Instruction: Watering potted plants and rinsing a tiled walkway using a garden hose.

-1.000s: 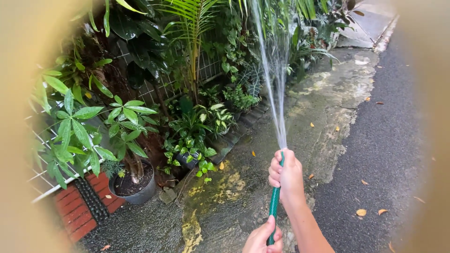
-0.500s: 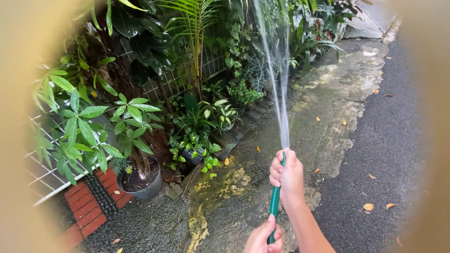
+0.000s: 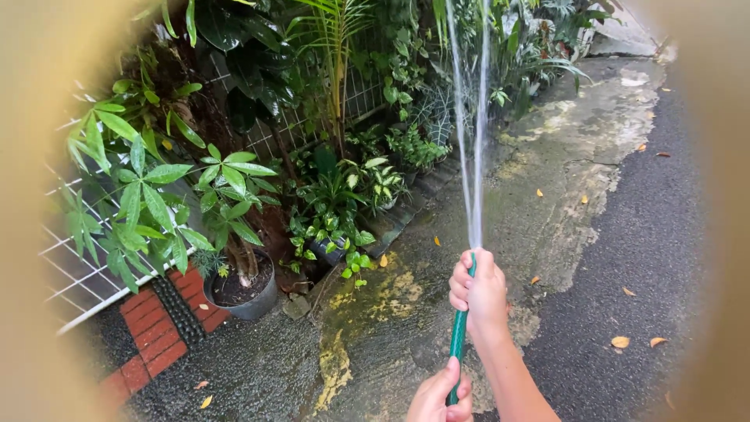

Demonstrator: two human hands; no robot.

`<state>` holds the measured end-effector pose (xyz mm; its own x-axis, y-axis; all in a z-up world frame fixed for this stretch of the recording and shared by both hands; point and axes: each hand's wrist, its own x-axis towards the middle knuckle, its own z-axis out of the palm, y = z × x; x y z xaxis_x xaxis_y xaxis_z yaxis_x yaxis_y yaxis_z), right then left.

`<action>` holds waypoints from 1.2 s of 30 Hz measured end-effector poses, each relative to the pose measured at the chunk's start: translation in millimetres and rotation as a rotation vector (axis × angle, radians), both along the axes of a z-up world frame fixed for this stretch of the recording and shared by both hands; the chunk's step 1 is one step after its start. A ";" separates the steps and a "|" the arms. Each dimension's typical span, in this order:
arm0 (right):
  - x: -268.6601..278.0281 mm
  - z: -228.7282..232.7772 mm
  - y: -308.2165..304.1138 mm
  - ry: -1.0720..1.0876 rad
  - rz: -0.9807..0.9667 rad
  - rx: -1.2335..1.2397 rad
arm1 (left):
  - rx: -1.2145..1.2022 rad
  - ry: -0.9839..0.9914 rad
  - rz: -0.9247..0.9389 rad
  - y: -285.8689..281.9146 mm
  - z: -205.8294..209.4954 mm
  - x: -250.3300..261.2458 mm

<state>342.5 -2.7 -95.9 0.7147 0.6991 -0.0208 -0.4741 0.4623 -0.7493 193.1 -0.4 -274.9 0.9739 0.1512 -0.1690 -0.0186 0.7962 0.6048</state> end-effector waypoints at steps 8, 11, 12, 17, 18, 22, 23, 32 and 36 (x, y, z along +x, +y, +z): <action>0.8 -13.8 -1.1 0.031 -0.014 -0.034 | -0.054 0.057 0.000 -0.9 -33.4 7.1; 8.1 -41.3 6.2 0.068 0.024 -0.078 | -0.086 0.080 0.015 -6.0 -43.1 8.7; 10.6 -51.8 10.1 0.086 0.037 -0.111 | -0.109 0.089 0.028 -6.8 -45.0 9.4; 17.8 -104.5 27.0 0.100 0.063 -0.214 | -0.289 0.142 0.033 -5.6 -78.4 9.6; 16.9 -111.1 29.8 0.082 0.085 -0.226 | -0.334 0.151 0.026 -4.6 -84.8 8.9; 9.2 -127.1 40.9 0.071 0.191 -0.283 | -0.351 0.141 0.018 -3.2 -119.5 5.9; 8.3 -132.4 43.4 0.068 0.238 -0.323 | -0.349 0.139 0.024 -3.1 -127.9 5.5; -6.2 -137.2 42.4 0.041 0.206 -0.324 | -0.332 0.122 0.013 4.3 -175.2 -5.4; -11.7 -121.7 34.5 0.004 0.255 -0.369 | -0.333 0.182 0.074 -7.0 -161.2 -9.5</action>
